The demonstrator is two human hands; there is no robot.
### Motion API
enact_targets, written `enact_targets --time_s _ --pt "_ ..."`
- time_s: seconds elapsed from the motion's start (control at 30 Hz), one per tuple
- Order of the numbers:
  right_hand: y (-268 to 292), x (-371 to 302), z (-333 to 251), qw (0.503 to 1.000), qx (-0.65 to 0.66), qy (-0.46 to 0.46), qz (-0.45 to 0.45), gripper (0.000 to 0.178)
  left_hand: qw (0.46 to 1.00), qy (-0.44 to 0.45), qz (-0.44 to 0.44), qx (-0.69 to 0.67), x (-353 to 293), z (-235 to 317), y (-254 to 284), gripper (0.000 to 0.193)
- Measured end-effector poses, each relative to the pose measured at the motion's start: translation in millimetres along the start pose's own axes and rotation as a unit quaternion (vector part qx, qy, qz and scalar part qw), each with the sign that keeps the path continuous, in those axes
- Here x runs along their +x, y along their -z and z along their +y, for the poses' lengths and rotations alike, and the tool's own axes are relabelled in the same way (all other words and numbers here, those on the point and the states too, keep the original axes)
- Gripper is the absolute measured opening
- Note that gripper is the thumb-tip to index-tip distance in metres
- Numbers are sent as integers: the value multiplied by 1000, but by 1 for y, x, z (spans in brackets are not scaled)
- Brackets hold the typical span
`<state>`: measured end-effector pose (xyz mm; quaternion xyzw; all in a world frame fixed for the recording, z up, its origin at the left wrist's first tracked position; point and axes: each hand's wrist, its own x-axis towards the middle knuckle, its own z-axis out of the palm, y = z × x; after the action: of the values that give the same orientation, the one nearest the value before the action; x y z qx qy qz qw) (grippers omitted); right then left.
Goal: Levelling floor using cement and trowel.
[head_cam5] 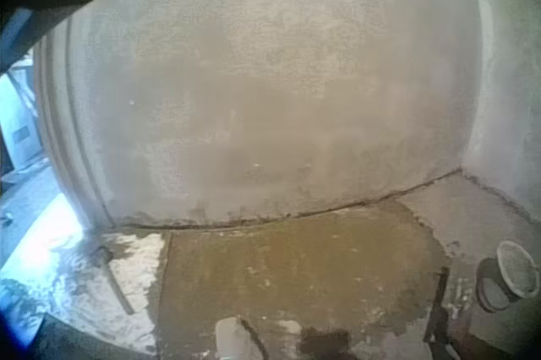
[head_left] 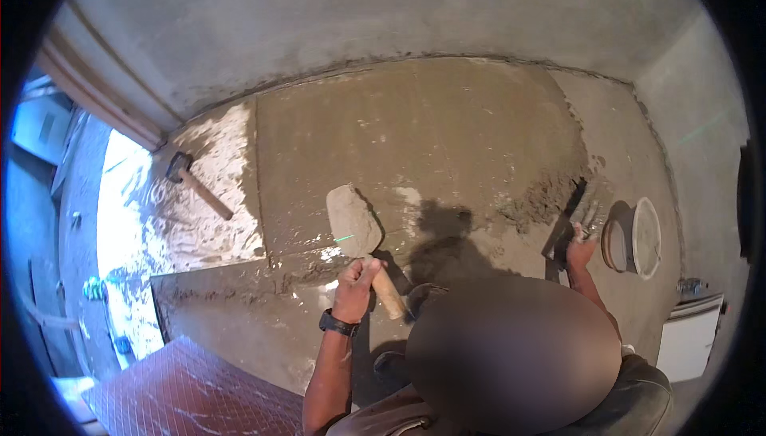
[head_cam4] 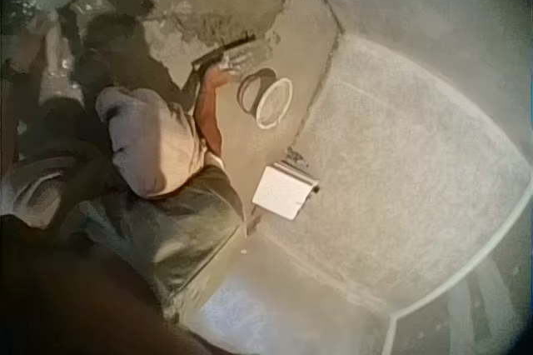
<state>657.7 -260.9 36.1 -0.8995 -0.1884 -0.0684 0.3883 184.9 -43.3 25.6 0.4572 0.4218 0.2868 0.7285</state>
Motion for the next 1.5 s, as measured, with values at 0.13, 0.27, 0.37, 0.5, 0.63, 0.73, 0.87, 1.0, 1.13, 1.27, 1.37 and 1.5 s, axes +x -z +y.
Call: enact_targets --time_s 0.13,0.27,0.37,0.5,0.63,0.73,0.87,1.0,1.13,1.27,1.37,1.5 --pt "20 -10 3 983 -173 -42 50 62 1000 28 10 -4 -13 8 18 31" --pt "45 -27 69 969 -233 52 65 68 1000 23 10 8 -8 2 7 29" --pt "67 -54 126 938 -338 44 58 60 1000 -18 -4 4 9 3 -18 23" --pt "49 -62 155 891 -365 -66 -262 55 999 8 33 -16 10 1 -38 27" --pt "68 -32 127 940 -312 -68 -120 53 1000 5 15 -18 27 -29 -67 27" --pt "73 -21 117 953 -298 -24 48 47 999 14 18 -43 24 -29 -78 28" --pt "72 -11 164 927 -288 -220 -100 48 1000 5 5 -14 14 -27 -72 31" --pt "49 -33 117 923 -348 -47 -155 44 999 10 30 2 0 -16 -50 29" --pt "51 -4 201 858 -439 88 -252 53 999 -6 15 -36 -6 10 -49 24" --pt "26 -67 58 957 -266 -86 -76 56 1000 -9 21 18 -28 3 10 26" --pt "-9 -51 28 978 -204 30 12 59 1000 27 4 -1 -35 7 26 27" --pt "-85 -40 -132 969 -13 97 -226 63 999 35 15 13 -55 12 56 26"
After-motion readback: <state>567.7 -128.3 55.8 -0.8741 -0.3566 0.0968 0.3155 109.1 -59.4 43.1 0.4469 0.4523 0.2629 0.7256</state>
